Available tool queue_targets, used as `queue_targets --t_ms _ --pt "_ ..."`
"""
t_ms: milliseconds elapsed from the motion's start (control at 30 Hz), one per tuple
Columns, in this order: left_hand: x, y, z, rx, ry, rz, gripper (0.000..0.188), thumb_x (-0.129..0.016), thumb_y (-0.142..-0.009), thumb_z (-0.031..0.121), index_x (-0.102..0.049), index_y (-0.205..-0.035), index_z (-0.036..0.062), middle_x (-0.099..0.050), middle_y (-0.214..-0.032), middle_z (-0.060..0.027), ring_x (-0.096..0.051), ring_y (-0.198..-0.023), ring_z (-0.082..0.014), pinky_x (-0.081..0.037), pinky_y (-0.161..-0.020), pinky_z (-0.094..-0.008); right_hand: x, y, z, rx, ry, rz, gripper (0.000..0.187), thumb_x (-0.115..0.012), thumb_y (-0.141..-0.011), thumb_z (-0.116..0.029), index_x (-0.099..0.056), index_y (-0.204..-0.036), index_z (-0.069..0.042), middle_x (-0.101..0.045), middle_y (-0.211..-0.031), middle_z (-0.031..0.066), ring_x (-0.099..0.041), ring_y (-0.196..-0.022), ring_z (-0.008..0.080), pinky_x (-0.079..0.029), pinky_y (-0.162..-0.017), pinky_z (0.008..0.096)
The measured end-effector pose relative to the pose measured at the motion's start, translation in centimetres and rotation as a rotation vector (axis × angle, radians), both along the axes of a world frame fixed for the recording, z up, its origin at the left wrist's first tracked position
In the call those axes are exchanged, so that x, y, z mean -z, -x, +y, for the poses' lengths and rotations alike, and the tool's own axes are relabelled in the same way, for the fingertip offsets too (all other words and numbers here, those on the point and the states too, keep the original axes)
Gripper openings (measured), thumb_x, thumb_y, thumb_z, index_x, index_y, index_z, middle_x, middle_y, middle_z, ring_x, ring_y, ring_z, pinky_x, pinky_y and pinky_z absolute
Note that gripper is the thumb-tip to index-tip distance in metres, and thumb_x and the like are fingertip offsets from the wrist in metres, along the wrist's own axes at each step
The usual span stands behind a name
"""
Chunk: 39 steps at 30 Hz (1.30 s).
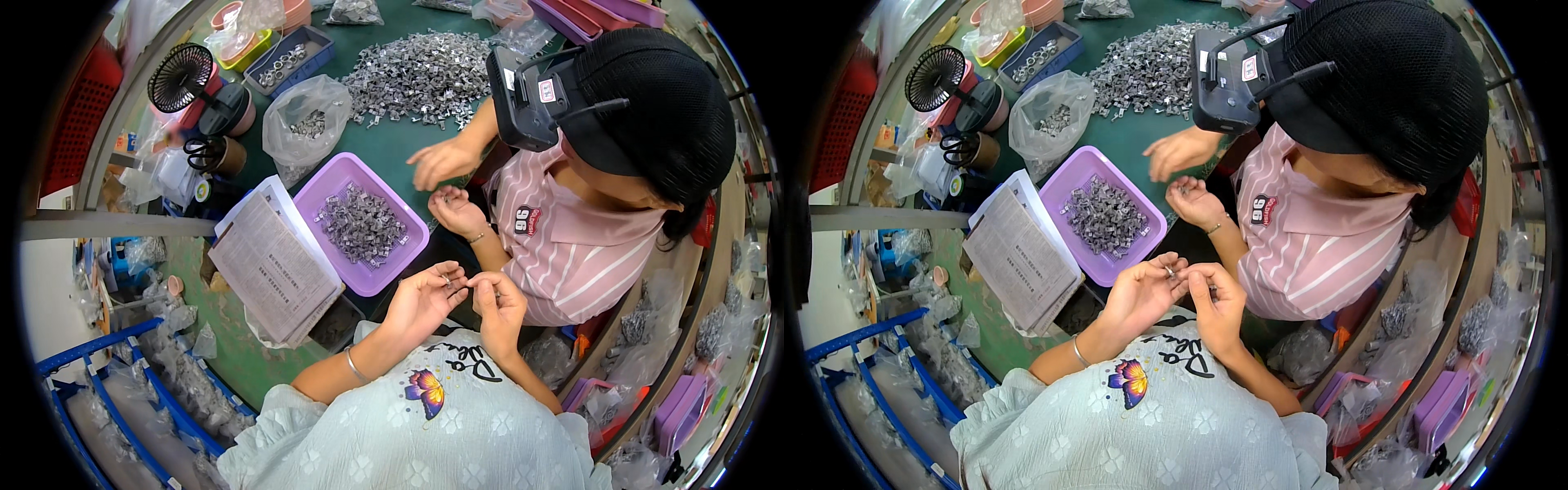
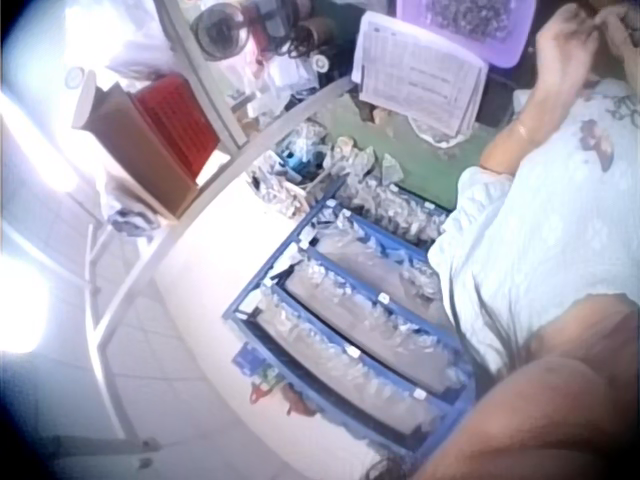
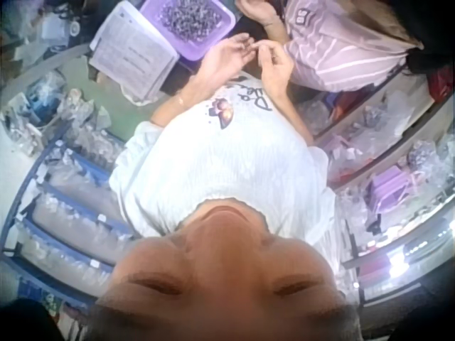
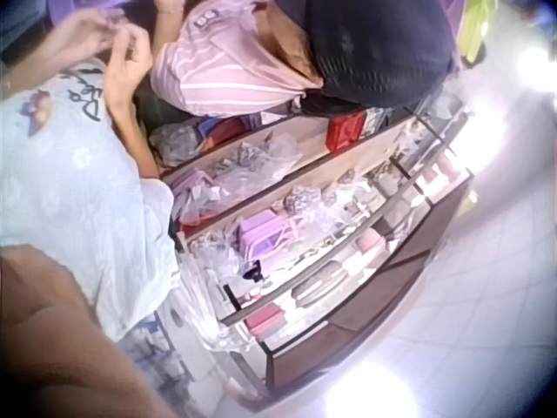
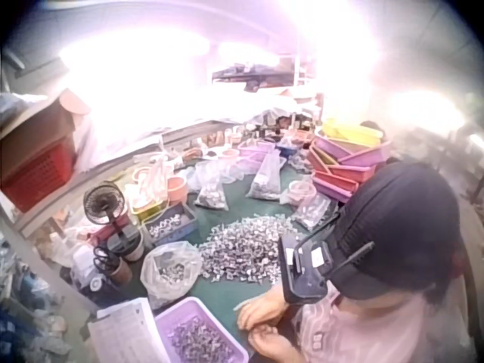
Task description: The person picks small metallic components from a pile on a green table and assembles them by hand, placing finished units into a purple tray. The person occasionally moves items aside to access more parts and continues the assembly process throughout the clip.
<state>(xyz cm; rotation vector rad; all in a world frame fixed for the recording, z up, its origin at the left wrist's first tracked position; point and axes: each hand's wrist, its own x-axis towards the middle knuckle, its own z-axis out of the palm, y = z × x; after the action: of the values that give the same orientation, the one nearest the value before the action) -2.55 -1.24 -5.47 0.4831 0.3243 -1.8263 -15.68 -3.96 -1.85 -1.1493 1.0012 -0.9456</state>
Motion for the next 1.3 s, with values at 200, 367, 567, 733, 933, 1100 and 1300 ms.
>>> queue_targets --t_ms 200,367,567,733,933,1100,1300 --pt "2.3 1.1 1.2 0.055 -0.036 0.046 0.025 -0.041 -0.087 0.015 -0.052 -0.102 -0.0006 -0.055 -0.104 -0.0107 -0.053 -0.097 -0.0208 -0.042 -0.088 -0.0343 1.7 -1.4 0.0 -0.136 0.232 0.055 0.016 -0.052 -0.087 -0.008 -0.055 -0.075 0.002 -0.055 -0.07 0.005 -0.05 -0.062 0.0104 -0.039 -0.056 0.0225" --pt "2.2 1.4 1.9 0.029 0.016 0.024 0.032 -0.036 -0.092 0.021 -0.052 -0.105 -0.0036 -0.054 -0.11 -0.0135 -0.051 -0.107 -0.0214 -0.038 -0.097 -0.0341 0.6 -2.6 -0.1 -0.331 0.409 0.306 0.009 -0.059 -0.078 -0.008 -0.059 -0.076 0.001 -0.061 -0.087 0.0156 -0.058 -0.08 0.025 -0.041 -0.079 0.0351" --pt "2.6 1.9 2.6 -0.069 0.145 0.101 0.033 -0.037 -0.092 0.028 -0.049 -0.102 -0.0014 -0.052 -0.107 -0.0103 -0.049 -0.105 -0.0197 -0.039 -0.094 -0.0321 1.2 -3.4 0.6 -0.37 0.677 0.359 0.011 -0.059 -0.079 -0.008 -0.059 -0.076 0.002 -0.063 -0.091 0.0165 -0.06 -0.082 0.0281 -0.044 -0.076 0.0375" --pt "2.1 1.5 2.7 -0.071 -0.021 0.118 0.028 -0.04 -0.092 0.025 -0.048 -0.099 -0.0006 -0.054 -0.099 -0.0106 -0.052 -0.099 -0.02 -0.04 -0.092 -0.0313 1.6 -3.6 0.7 -0.38 0.708 0.291 0.007 -0.06 -0.076 -0.003 -0.057 -0.074 0.003 -0.059 -0.076 0.0147 -0.056 -0.068 0.0262 -0.043 -0.064 0.0343" --pt "4.5 1.4 4.3 -0.131 -0.03 0.171 0.028 -0.042 -0.091 0.013 -0.045 -0.114 -0.0021 -0.053 -0.107 -0.0132 -0.052 -0.102 -0.0221 -0.04 -0.093 -0.0344 2.7 -3.0 1.5 -0.368 0.668 0.213 0.006 -0.062 -0.07 0.003 -0.058 -0.075 0.003 -0.057 -0.07 0.0147 -0.055 -0.064 0.0286 -0.043 -0.059 0.0357" --pt "2.7 1.2 5.1 -0.153 -0.165 -0.07 0.033 -0.045 -0.088 0.006 -0.041 -0.119 -0.0017 -0.051 -0.112 -0.0145 -0.053 -0.102 -0.0229 -0.042 -0.091 -0.035 2.4 -2.8 1.9 -0.323 0.597 0.162 0.009 -0.061 -0.07 0.006 -0.059 -0.079 0.003 -0.058 -0.074 0.0143 -0.055 -0.065 0.0287 -0.043 -0.059 0.0348" --pt "3.4 1.1 7.2 -0.151 -0.195 -0.165 0.04 -0.045 -0.084 0.002 -0.037 -0.122 -0.0026 -0.047 -0.118 -0.017 -0.05 -0.108 -0.0244 -0.04 -0.095 -0.0382 3.0 -1.8 2.2 -0.412 0.653 0.171 0.01 -0.062 -0.07 0.006 -0.06 -0.08 0.002 -0.059 -0.077 0.0135 -0.055 -0.07 0.0284 -0.043 -0.063 0.034"
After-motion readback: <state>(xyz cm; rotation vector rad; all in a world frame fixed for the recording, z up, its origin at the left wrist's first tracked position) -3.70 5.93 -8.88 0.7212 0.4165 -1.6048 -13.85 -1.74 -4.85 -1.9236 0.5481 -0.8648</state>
